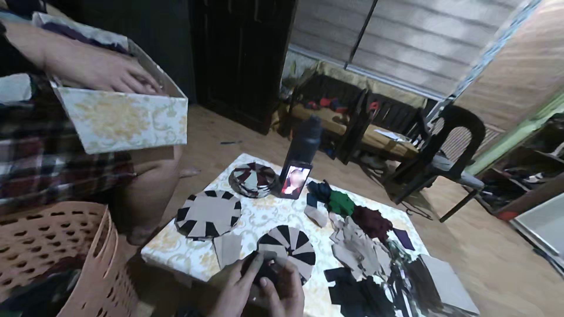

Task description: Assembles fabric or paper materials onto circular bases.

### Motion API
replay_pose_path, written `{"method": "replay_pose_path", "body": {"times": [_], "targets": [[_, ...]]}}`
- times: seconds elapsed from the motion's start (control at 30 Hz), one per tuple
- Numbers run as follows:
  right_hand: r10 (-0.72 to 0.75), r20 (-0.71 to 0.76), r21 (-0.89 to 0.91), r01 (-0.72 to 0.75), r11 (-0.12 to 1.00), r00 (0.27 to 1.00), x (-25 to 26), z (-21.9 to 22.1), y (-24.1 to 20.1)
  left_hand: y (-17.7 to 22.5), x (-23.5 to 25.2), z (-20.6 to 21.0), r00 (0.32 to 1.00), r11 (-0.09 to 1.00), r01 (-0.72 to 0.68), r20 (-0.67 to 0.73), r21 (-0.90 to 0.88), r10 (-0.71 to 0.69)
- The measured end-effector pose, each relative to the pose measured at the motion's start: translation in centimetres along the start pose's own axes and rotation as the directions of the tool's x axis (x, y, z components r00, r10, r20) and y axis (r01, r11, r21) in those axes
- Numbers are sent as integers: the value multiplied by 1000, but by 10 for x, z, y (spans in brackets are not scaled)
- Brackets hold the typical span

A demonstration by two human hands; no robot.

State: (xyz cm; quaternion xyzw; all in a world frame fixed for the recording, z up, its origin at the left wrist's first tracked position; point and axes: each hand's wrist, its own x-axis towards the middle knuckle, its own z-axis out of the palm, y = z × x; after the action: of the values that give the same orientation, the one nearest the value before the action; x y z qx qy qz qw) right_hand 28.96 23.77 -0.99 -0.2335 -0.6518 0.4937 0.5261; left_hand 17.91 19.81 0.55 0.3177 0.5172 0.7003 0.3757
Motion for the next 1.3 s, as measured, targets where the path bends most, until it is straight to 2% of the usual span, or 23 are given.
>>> {"method": "replay_pose_path", "body": {"times": [0.13,0.27,0.37,0.4,0.63,0.77,0.87,0.97,1.13,1.3], "targets": [[-32,-58,3,32,999,998,-3,-3,2,-5,1,4,1000,1000,2,3,5,-2],[-47,-139,113,63,992,989,1,-8,9,-8,-3,12,999,1000,17,-33,-15,-17],[-27,-168,155,53,986,985,1,-12,15,-19,3,8,991,995,-55,118,-85,65],[-18,-170,167,47,985,985,0,-13,17,-20,5,8,989,994,-65,125,-92,76],[-43,-129,168,64,984,991,1,-10,17,-20,6,13,994,994,-66,84,-82,73],[-60,-110,205,82,975,992,6,-8,19,-17,2,16,984,986,-83,145,-146,104],[-84,-112,185,104,977,990,9,-9,21,-21,8,11,944,979,-152,274,-139,185],[-88,-94,134,100,986,992,11,-11,19,-23,11,10,929,970,-171,300,-170,217],[-145,-35,38,146,989,989,15,-15,23,-25,12,10,927,943,-113,309,-312,213],[-137,-41,42,139,989,990,13,-16,26,-31,4,12,945,936,-74,275,-345,176]]}}
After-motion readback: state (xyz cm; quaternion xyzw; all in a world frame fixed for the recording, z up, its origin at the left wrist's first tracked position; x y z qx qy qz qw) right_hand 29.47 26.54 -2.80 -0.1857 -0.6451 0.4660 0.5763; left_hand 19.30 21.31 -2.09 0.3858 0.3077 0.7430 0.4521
